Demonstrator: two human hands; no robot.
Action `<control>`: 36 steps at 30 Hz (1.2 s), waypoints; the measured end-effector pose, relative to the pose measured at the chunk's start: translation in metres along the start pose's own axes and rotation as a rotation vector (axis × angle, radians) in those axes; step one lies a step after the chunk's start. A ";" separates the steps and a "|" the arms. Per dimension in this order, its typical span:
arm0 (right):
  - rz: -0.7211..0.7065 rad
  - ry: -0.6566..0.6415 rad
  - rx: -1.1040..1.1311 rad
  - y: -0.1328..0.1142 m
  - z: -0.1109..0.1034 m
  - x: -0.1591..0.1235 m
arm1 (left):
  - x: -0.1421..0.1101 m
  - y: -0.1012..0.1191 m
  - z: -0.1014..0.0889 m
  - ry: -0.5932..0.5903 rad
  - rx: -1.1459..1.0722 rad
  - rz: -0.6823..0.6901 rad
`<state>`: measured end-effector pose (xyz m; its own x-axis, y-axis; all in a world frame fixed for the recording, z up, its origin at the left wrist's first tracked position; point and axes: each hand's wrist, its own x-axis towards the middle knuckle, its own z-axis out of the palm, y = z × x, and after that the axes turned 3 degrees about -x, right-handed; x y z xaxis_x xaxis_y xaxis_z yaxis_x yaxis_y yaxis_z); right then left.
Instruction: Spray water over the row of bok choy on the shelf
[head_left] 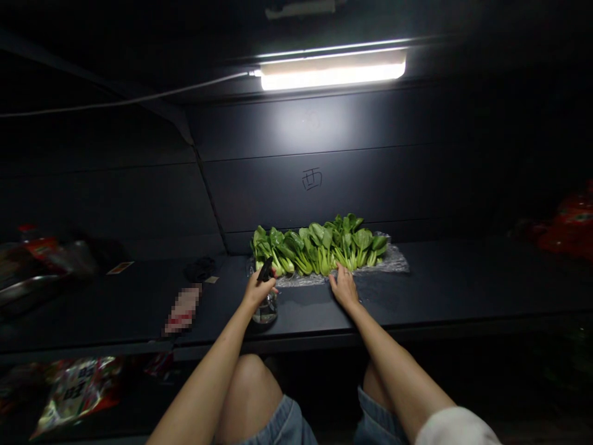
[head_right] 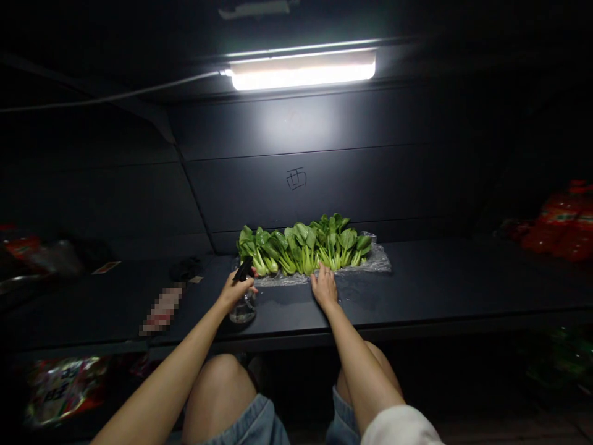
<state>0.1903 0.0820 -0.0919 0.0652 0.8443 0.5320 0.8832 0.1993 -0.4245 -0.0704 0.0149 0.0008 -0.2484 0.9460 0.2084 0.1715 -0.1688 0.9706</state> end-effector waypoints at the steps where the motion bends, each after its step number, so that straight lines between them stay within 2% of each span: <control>1: 0.003 -0.004 0.003 0.000 -0.001 0.000 | 0.000 0.000 0.001 -0.020 -0.011 -0.008; 3: 0.008 -0.007 0.007 -0.001 -0.002 0.000 | 0.000 -0.002 0.004 -0.068 -0.038 -0.024; 13: 0.020 -0.038 0.027 -0.002 -0.005 -0.001 | 0.006 -0.009 0.016 -0.085 -0.058 -0.016; 19: 0.016 -0.039 0.016 -0.002 -0.003 -0.001 | 0.007 -0.011 0.025 -0.087 -0.086 0.060; 36: 0.016 -0.032 0.029 -0.001 -0.002 -0.001 | 0.013 -0.023 0.049 -0.122 0.036 0.147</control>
<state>0.1906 0.0802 -0.0905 0.0636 0.8628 0.5016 0.8685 0.1997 -0.4537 -0.0309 0.0445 -0.0245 -0.1014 0.9387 0.3295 0.2322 -0.2998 0.9253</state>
